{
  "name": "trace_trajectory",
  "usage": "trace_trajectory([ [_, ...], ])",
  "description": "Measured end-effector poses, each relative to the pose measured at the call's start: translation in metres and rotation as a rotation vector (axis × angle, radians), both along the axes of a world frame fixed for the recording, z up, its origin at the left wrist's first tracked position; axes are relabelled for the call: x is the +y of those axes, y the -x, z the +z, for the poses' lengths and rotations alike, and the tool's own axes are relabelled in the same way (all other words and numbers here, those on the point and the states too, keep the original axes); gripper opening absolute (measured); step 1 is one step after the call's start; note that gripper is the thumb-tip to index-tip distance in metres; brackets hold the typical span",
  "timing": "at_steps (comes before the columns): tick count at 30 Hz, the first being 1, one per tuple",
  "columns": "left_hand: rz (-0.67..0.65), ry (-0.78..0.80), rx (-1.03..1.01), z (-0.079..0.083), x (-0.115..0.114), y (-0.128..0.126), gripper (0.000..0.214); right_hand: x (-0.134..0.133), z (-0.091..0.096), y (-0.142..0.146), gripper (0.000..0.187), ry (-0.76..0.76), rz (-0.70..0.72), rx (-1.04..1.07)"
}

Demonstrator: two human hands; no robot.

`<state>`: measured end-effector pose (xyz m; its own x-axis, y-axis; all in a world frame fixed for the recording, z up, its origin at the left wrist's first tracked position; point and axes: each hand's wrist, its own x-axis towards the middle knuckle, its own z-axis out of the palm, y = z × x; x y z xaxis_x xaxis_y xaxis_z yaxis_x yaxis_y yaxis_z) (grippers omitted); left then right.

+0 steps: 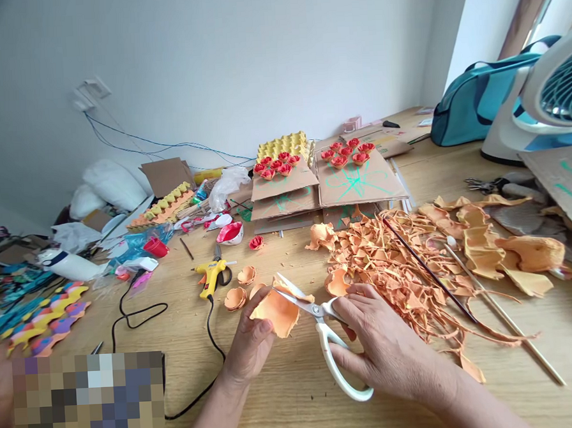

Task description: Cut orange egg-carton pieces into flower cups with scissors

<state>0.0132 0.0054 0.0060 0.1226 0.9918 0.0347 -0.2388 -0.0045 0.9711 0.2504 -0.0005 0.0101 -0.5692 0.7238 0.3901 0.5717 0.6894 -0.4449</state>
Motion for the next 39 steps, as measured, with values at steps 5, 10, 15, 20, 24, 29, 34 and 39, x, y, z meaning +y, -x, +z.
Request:
trace_trajectory([
  [5, -0.019, 0.001, -0.025, 0.0016, 0.0010, -0.0002, 0.049, 0.0010, -0.0029, 0.0015, 0.011, 0.016, -0.027, 0.005],
  [10, -0.059, -0.113, 0.048, 0.0073, 0.0011, -0.0019, 0.042, 0.0014, -0.0032, 0.0031, 0.016, 0.034, -0.045, -0.006],
  [15, -0.094, -0.146, 0.080, 0.0077, 0.0012, -0.0028, 0.041, 0.0017, -0.0047, 0.0027, 0.016, 0.066, -0.030, -0.029],
  [20, -0.077, -0.073, 0.014, 0.0021, 0.0015, -0.0011, 0.045, 0.0009, -0.0039, 0.0021, 0.014, 0.048, -0.011, -0.016],
  [24, -0.083, -0.021, 0.007, 0.0012, 0.0019, -0.0006, 0.048, 0.0004, -0.0036, 0.0019, 0.015, 0.037, 0.011, 0.009],
  [29, -0.073, -0.023, -0.036, 0.0066, 0.0007, -0.0042, 0.047, -0.0014, -0.0031, 0.0019, 0.017, 0.040, 0.033, 0.011],
  [34, -0.098, -0.041, -0.162, 0.0062, -0.0004, -0.0058, 0.040, -0.0031, -0.0026, 0.0021, 0.019, 0.060, 0.045, 0.018],
  [39, -0.141, -0.076, -0.159, 0.0060, 0.0014, -0.0034, 0.036, 0.0011, -0.0055, 0.0015, 0.015, 0.052, 0.023, -0.027],
])
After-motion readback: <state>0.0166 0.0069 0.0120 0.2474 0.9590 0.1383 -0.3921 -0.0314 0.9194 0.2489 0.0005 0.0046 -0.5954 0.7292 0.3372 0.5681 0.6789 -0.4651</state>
